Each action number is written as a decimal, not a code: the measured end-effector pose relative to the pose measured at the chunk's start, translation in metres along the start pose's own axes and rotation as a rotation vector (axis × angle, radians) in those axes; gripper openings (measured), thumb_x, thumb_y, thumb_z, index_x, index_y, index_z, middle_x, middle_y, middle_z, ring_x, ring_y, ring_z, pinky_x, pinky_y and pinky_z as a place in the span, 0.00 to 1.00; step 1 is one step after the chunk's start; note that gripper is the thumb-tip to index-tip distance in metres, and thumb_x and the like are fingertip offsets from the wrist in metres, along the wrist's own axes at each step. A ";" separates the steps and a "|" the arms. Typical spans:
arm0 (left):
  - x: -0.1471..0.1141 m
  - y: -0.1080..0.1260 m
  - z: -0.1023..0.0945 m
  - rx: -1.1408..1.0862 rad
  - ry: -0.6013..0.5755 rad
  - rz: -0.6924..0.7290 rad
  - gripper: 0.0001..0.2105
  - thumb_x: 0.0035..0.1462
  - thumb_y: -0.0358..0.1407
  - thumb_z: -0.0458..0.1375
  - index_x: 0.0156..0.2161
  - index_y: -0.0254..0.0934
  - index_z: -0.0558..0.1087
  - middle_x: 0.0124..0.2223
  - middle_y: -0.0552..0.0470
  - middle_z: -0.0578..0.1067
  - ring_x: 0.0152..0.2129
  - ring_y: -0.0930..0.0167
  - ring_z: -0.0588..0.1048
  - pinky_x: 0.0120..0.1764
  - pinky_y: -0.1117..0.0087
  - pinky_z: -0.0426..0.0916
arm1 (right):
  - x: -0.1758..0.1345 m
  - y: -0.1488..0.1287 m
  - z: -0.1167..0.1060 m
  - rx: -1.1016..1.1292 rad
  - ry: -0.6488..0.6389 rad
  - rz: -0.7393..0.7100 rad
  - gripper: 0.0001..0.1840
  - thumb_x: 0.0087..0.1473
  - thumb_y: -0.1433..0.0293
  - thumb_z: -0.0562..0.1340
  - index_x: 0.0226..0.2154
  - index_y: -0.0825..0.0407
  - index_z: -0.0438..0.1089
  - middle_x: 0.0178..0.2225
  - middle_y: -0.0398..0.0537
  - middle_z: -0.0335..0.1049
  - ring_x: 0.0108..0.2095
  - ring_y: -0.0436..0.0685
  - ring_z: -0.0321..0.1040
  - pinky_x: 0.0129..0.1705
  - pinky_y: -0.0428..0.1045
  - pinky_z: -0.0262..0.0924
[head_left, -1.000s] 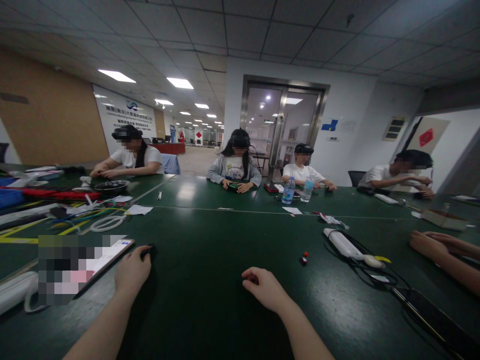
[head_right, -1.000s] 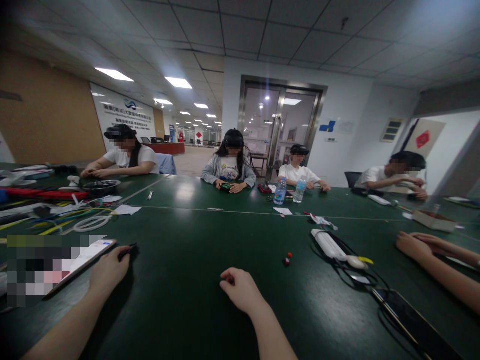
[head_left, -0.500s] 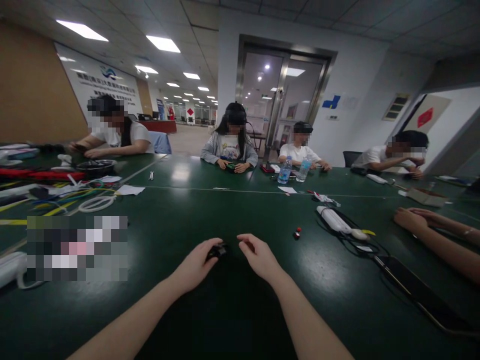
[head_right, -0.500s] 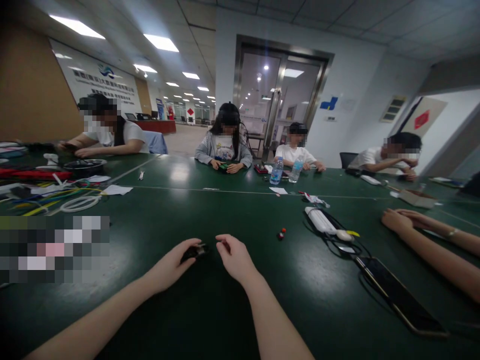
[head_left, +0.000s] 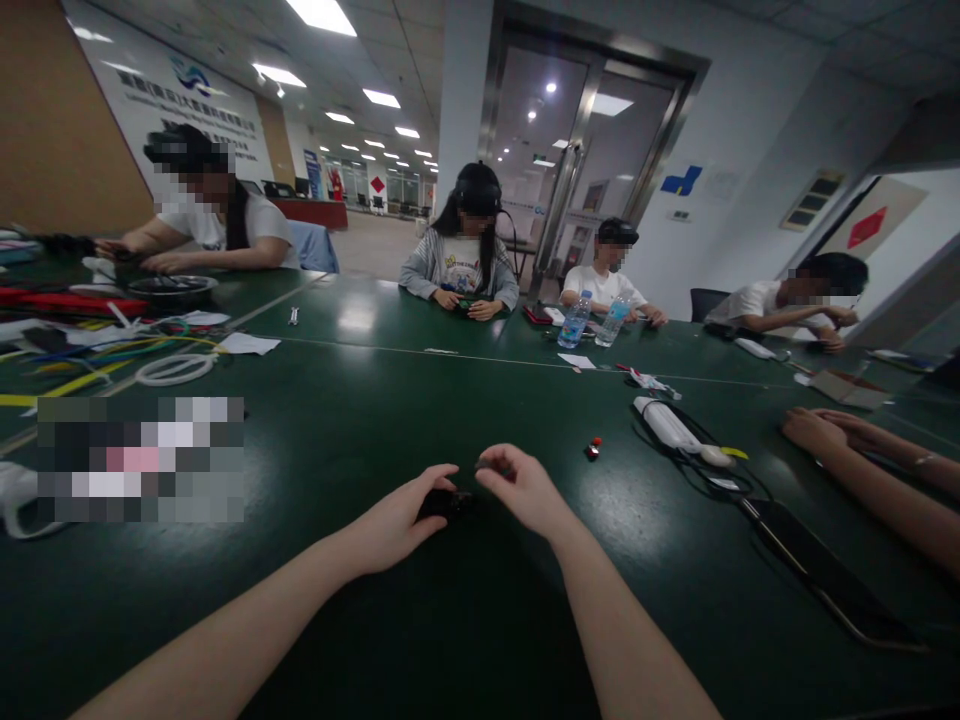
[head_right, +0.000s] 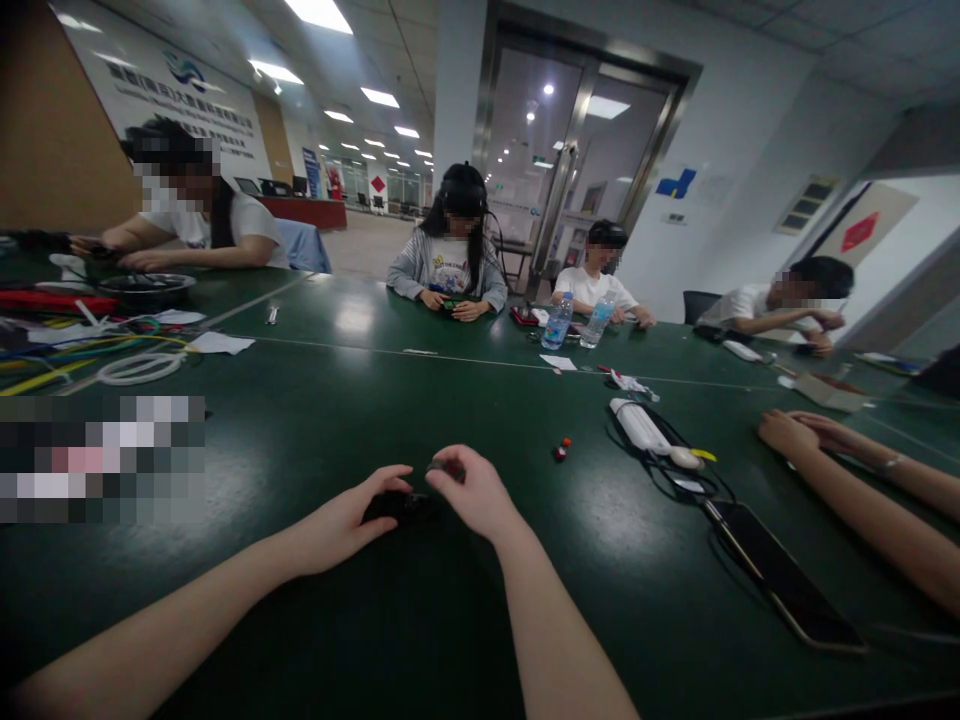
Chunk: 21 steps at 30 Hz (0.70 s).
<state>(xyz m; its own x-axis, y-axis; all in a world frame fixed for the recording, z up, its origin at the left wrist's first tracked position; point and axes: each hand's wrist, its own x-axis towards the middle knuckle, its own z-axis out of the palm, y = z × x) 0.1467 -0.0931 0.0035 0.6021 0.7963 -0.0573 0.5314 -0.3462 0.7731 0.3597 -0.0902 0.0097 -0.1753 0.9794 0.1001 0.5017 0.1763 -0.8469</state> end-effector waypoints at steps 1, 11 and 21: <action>0.000 0.000 0.000 0.003 0.003 -0.004 0.27 0.52 0.35 0.52 0.57 0.47 0.49 0.52 0.52 0.66 0.49 0.68 0.64 0.52 0.61 0.56 | 0.004 0.005 -0.005 0.046 0.175 0.024 0.16 0.47 0.61 0.57 0.38 0.52 0.65 0.34 0.45 0.66 0.35 0.52 0.63 0.36 0.48 0.58; -0.002 -0.005 -0.003 -0.007 0.005 -0.019 0.25 0.52 0.37 0.53 0.55 0.49 0.53 0.53 0.56 0.65 0.50 0.70 0.63 0.52 0.64 0.57 | 0.013 0.027 -0.021 0.009 0.452 0.149 0.18 0.45 0.59 0.58 0.38 0.52 0.63 0.35 0.47 0.68 0.34 0.55 0.66 0.36 0.51 0.60; -0.001 -0.005 -0.004 0.016 -0.001 -0.008 0.22 0.52 0.38 0.52 0.53 0.46 0.58 0.54 0.53 0.64 0.50 0.68 0.63 0.51 0.63 0.58 | 0.009 0.022 -0.019 -0.006 0.400 0.159 0.17 0.46 0.58 0.57 0.37 0.51 0.64 0.35 0.47 0.69 0.35 0.55 0.66 0.36 0.51 0.61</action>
<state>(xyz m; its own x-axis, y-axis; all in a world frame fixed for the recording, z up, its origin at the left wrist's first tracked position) 0.1406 -0.0903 0.0020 0.5984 0.7986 -0.0639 0.5455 -0.3478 0.7626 0.3854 -0.0756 0.0025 0.2464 0.9551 0.1648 0.5014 0.0199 -0.8650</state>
